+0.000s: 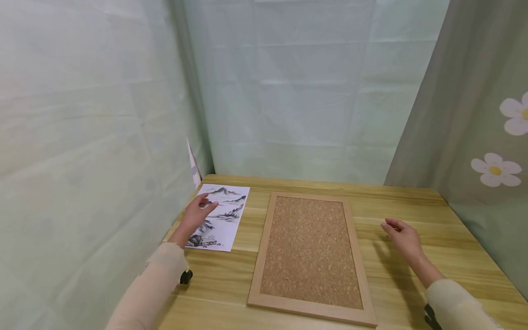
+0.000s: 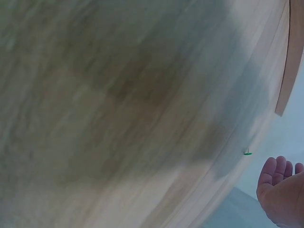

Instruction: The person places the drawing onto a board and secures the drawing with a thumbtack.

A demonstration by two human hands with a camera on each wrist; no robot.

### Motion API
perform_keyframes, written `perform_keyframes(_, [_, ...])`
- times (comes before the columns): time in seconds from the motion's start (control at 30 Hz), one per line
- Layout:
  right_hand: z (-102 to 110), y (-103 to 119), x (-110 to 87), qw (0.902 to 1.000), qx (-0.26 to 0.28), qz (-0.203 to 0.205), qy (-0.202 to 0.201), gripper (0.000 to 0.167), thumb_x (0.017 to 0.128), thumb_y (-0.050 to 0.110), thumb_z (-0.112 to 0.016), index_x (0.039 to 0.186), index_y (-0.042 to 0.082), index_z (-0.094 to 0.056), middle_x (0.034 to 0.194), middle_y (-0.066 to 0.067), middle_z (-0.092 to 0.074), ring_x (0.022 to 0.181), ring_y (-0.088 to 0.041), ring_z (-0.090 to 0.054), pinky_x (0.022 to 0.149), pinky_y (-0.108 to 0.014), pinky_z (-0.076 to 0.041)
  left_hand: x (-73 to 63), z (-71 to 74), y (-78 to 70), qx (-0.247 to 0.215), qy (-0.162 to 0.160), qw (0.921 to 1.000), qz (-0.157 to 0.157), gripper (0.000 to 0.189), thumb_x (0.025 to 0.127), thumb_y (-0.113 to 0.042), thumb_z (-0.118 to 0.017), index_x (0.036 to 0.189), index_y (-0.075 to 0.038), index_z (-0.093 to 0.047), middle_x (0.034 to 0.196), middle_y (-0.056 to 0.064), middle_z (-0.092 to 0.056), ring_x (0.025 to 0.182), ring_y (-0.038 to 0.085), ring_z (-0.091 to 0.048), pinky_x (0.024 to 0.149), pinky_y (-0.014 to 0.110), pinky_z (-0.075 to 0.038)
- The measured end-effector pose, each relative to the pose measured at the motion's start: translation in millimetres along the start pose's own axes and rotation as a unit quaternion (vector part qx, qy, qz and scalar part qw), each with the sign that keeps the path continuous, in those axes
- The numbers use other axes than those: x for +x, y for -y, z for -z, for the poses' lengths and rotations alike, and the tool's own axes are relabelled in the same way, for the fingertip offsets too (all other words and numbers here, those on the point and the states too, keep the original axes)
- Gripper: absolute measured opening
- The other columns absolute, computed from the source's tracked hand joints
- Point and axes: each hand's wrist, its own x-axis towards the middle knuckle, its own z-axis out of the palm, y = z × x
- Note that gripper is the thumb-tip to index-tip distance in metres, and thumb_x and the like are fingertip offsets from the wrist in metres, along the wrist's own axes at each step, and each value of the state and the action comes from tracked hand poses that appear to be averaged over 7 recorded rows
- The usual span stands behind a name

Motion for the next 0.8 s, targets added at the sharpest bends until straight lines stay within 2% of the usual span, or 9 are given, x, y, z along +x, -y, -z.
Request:
perform_keyframes(0.07, [1.1,-1.6,0.8,1.0,-0.003,0.0,-0.005,0.065,0.103,0.043,-0.051,0.139,-0.011,-0.048,0.131,-0.03,-0.055,0.093,-0.005,-0.054,0.07,-0.016,-0.046,0.1,4.8,4.1,-0.004,-0.006,0.9999,0.008,0.075,0.098,-0.039,-0.063,0.153,0.001,-0.03,0.146,0.028,-0.041,0.135,0.041,-0.038,0.108,0.053,-0.034])
perform_keyframes(0.13, [2.1,-3.0,1.5,0.9999,-0.006,0.0,-0.008,0.066,0.102,0.045,-0.051,0.138,-0.011,-0.049,0.131,-0.03,-0.055,0.092,-0.002,-0.051,0.07,-0.015,-0.045,-1.3,9.7,8.2,-0.003,-0.008,0.9999,0.013,0.075,0.098,-0.038,-0.062,0.153,0.001,-0.028,0.147,0.028,-0.039,0.135,0.041,-0.037,0.108,0.053,-0.034])
perform_keyframes(0.2, [2.6,-3.8,2.0,0.9999,-0.008,-0.001,-0.012,0.065,0.102,0.044,-0.051,0.138,-0.011,-0.049,0.132,-0.03,-0.055,0.096,-0.009,-0.055,0.07,-0.014,-0.044,-3.0,14.8,11.2,-0.001,-0.01,0.9998,0.015,0.075,0.099,-0.037,-0.062,0.153,0.001,-0.028,0.148,0.029,-0.038,0.136,0.042,-0.036,0.108,0.054,-0.034])
perform_keyframes(0.27, [3.6,-4.9,2.5,0.9999,-0.007,-0.003,-0.013,0.064,0.103,0.042,-0.05,0.138,-0.011,-0.049,0.132,-0.031,-0.054,0.103,-0.022,-0.058,0.07,-0.014,-0.044,-4.6,18.9,14.5,0.002,-0.013,0.9998,0.018,0.075,0.099,-0.036,-0.062,0.153,0.002,-0.028,0.148,0.029,-0.038,0.136,0.043,-0.036,0.107,0.054,-0.034])
perform_keyframes(0.37, [5.4,-7.9,3.1,0.9999,-0.002,-0.012,-0.011,0.064,0.104,0.041,-0.049,0.139,-0.012,-0.047,0.134,-0.033,-0.051,0.117,-0.037,-0.053,0.072,-0.014,-0.042,-6.5,23.0,18.0,0.008,-0.018,0.9994,0.027,0.075,0.099,-0.034,-0.062,0.153,0.004,-0.027,0.146,0.03,-0.038,0.135,0.044,-0.036,0.108,0.054,-0.034])
perform_keyframes(0.53, [8.5,-15.9,4.2,0.9992,0.004,-0.037,-0.01,0.068,0.103,0.046,-0.047,0.142,-0.01,-0.045,0.138,-0.031,-0.049,0.121,-0.038,-0.049,0.075,-0.017,-0.042,-7.1,26.3,26.2,0.017,-0.029,0.9979,0.055,0.078,0.099,-0.036,-0.062,0.153,0.006,-0.025,0.146,0.031,-0.038,0.135,0.044,-0.036,0.109,0.053,-0.032])
perform_keyframes(0.67, [11.2,-20.3,4.3,0.9982,0.01,-0.058,-0.014,0.068,0.103,0.047,-0.047,0.143,-0.008,-0.044,0.142,-0.03,-0.047,0.124,-0.038,-0.048,0.082,-0.024,-0.044,-7.8,29.1,33.4,0.016,-0.031,0.9963,0.078,0.082,0.098,-0.041,-0.062,0.153,0.006,-0.023,0.148,0.032,-0.035,0.136,0.045,-0.034,0.11,0.054,-0.031])
perform_keyframes(0.73, [12.8,-22.4,4.5,0.9977,0.014,-0.065,-0.012,0.07,0.103,0.048,-0.046,0.144,-0.008,-0.043,0.144,-0.03,-0.045,0.126,-0.039,-0.046,0.084,-0.027,-0.043,-8.7,30.8,36.8,0.014,-0.033,0.996,0.082,0.081,0.098,-0.039,-0.062,0.153,0.006,-0.024,0.148,0.033,-0.034,0.137,0.046,-0.033,0.11,0.054,-0.03])
perform_keyframes(0.8, [13.6,-23.8,4.0,0.9971,0.023,-0.072,-0.01,0.071,0.102,0.049,-0.046,0.145,-0.008,-0.042,0.145,-0.03,-0.043,0.127,-0.04,-0.046,0.083,-0.026,-0.044,-10.4,32.6,39.4,0.012,-0.034,0.9961,0.081,0.08,0.098,-0.037,-0.062,0.152,0.007,-0.024,0.148,0.033,-0.034,0.137,0.047,-0.033,0.11,0.055,-0.03])
